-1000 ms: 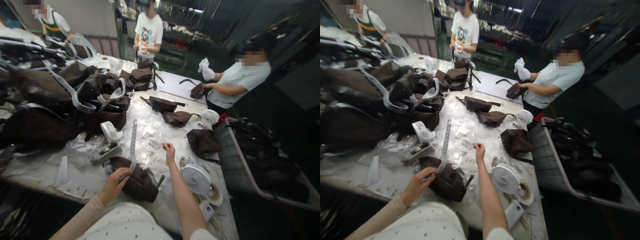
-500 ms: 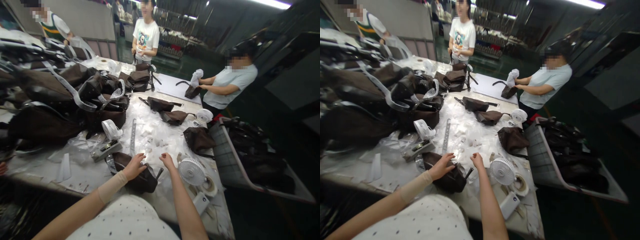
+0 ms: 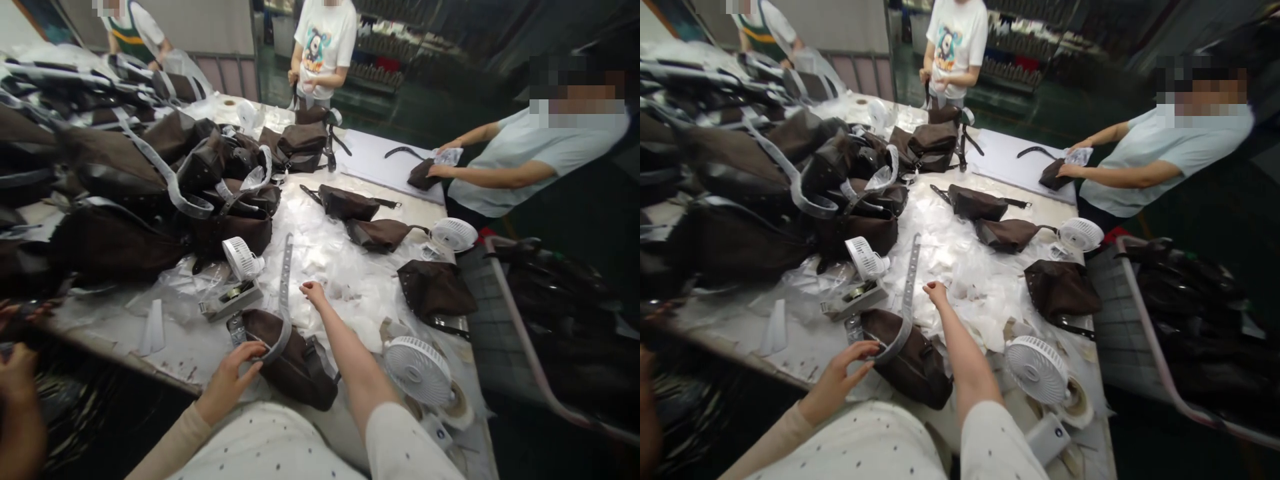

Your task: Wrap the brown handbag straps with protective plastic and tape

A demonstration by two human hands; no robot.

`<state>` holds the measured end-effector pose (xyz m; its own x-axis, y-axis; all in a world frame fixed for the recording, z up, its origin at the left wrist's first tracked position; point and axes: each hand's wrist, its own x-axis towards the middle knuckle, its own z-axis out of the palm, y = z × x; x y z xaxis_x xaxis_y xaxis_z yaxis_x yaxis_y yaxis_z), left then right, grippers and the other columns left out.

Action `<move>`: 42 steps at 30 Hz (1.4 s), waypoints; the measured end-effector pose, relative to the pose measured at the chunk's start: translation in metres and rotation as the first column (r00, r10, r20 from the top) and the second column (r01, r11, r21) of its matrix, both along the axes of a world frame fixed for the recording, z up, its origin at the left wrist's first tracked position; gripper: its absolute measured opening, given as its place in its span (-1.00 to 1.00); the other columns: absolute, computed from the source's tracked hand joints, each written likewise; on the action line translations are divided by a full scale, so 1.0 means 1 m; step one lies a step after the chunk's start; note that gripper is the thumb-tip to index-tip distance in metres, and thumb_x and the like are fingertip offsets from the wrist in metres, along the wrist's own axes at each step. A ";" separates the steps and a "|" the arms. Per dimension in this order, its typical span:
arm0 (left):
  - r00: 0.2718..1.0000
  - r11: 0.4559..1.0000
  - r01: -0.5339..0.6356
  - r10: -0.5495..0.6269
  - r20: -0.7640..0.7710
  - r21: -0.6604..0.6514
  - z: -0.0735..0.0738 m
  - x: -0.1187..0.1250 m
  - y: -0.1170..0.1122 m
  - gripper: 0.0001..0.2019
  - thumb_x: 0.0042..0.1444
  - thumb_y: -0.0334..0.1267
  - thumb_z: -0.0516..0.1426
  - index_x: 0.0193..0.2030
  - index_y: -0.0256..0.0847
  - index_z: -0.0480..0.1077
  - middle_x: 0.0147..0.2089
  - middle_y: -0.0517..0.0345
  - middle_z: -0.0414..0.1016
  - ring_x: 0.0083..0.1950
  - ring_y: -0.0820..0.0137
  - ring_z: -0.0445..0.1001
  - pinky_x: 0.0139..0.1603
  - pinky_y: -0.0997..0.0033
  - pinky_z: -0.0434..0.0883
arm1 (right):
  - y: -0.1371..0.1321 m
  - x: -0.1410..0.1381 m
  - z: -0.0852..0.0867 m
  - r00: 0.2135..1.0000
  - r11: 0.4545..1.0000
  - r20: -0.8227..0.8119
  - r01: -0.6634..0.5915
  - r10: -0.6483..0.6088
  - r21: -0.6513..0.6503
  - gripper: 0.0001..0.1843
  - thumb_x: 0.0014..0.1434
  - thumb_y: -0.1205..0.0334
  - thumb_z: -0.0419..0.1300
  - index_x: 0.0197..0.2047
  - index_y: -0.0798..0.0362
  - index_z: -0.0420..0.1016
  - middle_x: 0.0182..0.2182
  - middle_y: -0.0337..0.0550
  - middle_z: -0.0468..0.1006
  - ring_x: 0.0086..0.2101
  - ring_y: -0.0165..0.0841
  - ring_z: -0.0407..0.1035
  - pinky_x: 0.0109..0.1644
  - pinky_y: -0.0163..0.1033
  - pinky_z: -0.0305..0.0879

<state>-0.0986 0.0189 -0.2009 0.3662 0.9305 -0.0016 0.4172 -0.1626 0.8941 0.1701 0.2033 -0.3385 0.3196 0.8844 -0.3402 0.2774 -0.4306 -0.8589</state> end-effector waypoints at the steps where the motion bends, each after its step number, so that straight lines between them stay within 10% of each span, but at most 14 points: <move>1: 1.000 1.000 -0.021 0.021 -0.006 0.002 0.002 -0.002 0.001 -0.79 0.20 -0.21 0.08 -0.09 -0.16 0.47 0.05 -0.03 0.49 0.04 0.28 0.48 0.03 0.24 0.49 | 0.009 -0.006 -0.006 0.999 1.000 0.034 0.008 -0.007 -0.017 -0.81 -0.17 0.23 0.35 -0.48 0.07 0.43 -0.45 -0.13 0.58 -0.35 -0.25 0.49 -0.28 -0.20 0.40; 13: 0.996 0.996 -0.079 0.078 -0.039 -0.045 -0.001 -0.004 0.029 -0.78 0.20 -0.20 0.09 -0.09 -0.14 0.49 0.00 0.00 0.53 0.03 0.27 0.50 0.08 0.21 0.48 | 0.034 -0.006 -0.045 0.990 0.994 0.141 -0.012 0.028 -0.108 -0.77 -0.13 0.23 0.27 -0.71 0.02 0.35 -0.71 -0.25 0.42 -0.57 -0.34 0.35 -0.44 -0.27 0.23; 22: 0.994 0.995 0.093 -0.091 0.068 -0.025 0.001 0.024 0.055 -0.77 0.17 -0.24 0.09 -0.06 -0.16 0.46 0.03 -0.01 0.49 0.07 0.25 0.45 0.15 0.15 0.40 | -0.023 0.033 0.019 0.997 0.996 0.058 0.051 -0.055 0.076 -0.74 -0.08 0.08 0.21 -0.64 0.06 0.45 -0.71 -0.25 0.45 -0.60 -0.38 0.30 -0.51 -0.31 0.19; 30: 0.930 0.937 -0.078 0.191 0.314 -0.340 -0.002 0.079 0.055 -0.41 -0.07 -0.06 0.28 0.09 -0.30 0.34 0.15 -0.20 0.40 0.07 0.16 0.44 0.01 0.17 0.43 | -0.119 -0.010 0.106 0.942 0.950 -0.330 0.158 -0.062 0.271 -0.69 0.03 -0.01 0.24 -0.32 0.08 0.58 -0.29 -0.07 0.63 -0.45 -0.41 0.38 -0.42 -0.32 0.24; 33: 0.892 0.921 -0.012 0.185 0.412 -0.389 0.004 0.100 0.053 -0.56 -0.04 0.01 0.25 -0.17 -0.34 0.47 -0.19 -0.07 0.56 -0.20 0.28 0.51 -0.15 0.29 0.44 | -0.161 -0.028 0.129 0.916 0.921 -0.392 0.218 -0.079 0.324 -0.77 0.02 0.04 0.29 -0.36 0.04 0.58 -0.40 -0.20 0.60 -0.42 -0.41 0.37 -0.35 -0.32 0.27; 42: 0.947 0.927 0.129 -0.009 0.321 -0.352 0.004 0.113 0.018 -0.58 -0.09 0.10 0.23 -0.54 -0.29 0.43 -0.63 0.20 0.40 -0.57 0.48 0.29 -0.46 0.45 0.23 | -0.213 -0.026 0.136 0.576 0.922 -0.791 0.385 -0.204 0.042 -0.68 -0.22 0.09 0.44 -0.36 0.06 0.60 -0.37 -0.15 0.64 -0.34 -0.32 0.47 -0.23 -0.25 0.42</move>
<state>0.0148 0.0374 -0.1965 0.4670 0.8586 -0.2113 0.1108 0.1803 0.9774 0.1443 -0.0095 -0.2026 0.2793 0.8620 -0.4231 -0.6249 -0.1714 -0.7617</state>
